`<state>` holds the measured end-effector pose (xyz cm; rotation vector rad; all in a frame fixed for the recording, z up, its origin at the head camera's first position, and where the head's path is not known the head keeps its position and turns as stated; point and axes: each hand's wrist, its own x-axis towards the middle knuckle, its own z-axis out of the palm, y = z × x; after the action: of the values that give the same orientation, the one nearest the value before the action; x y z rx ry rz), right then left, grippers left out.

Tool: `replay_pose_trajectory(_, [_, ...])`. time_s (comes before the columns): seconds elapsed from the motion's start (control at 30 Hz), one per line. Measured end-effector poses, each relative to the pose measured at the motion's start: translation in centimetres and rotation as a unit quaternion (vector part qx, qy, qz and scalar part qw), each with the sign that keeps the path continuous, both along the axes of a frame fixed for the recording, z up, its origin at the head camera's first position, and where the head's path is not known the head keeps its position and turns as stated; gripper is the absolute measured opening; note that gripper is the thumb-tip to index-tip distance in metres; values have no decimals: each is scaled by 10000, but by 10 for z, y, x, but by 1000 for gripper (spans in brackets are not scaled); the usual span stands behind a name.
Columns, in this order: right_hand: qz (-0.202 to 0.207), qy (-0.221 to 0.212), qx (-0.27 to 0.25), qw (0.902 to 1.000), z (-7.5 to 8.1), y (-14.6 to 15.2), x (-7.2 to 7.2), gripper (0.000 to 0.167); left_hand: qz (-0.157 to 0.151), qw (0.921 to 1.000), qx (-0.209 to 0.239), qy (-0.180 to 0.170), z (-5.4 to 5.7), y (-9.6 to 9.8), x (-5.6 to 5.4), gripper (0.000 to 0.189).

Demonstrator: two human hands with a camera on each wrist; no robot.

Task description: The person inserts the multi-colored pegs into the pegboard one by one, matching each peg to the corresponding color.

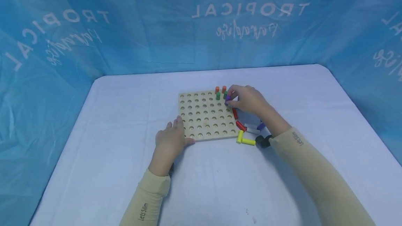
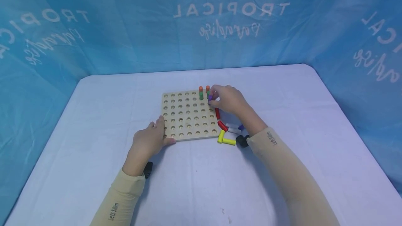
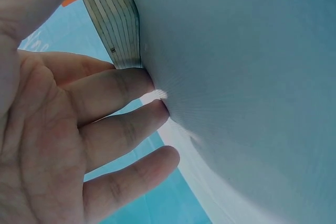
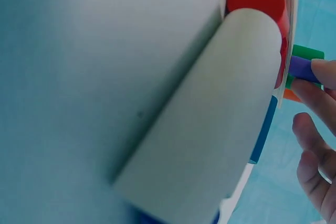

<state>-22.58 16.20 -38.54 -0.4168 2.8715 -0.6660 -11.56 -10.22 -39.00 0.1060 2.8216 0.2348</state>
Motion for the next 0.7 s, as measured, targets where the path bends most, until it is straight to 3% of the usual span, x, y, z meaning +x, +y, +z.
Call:
replay_pose_trajectory(0.4, [107, 89, 262, 9996, -2, 0, 3, 23, -69, 10000, -52, 29, 1, 1, 1, 101])
replay_pose_trajectory(0.7, [-332, 193, 291, 9988, 17, 18, 17, 34, 5, 10000, -23, -47, 0, 1, 2, 101])
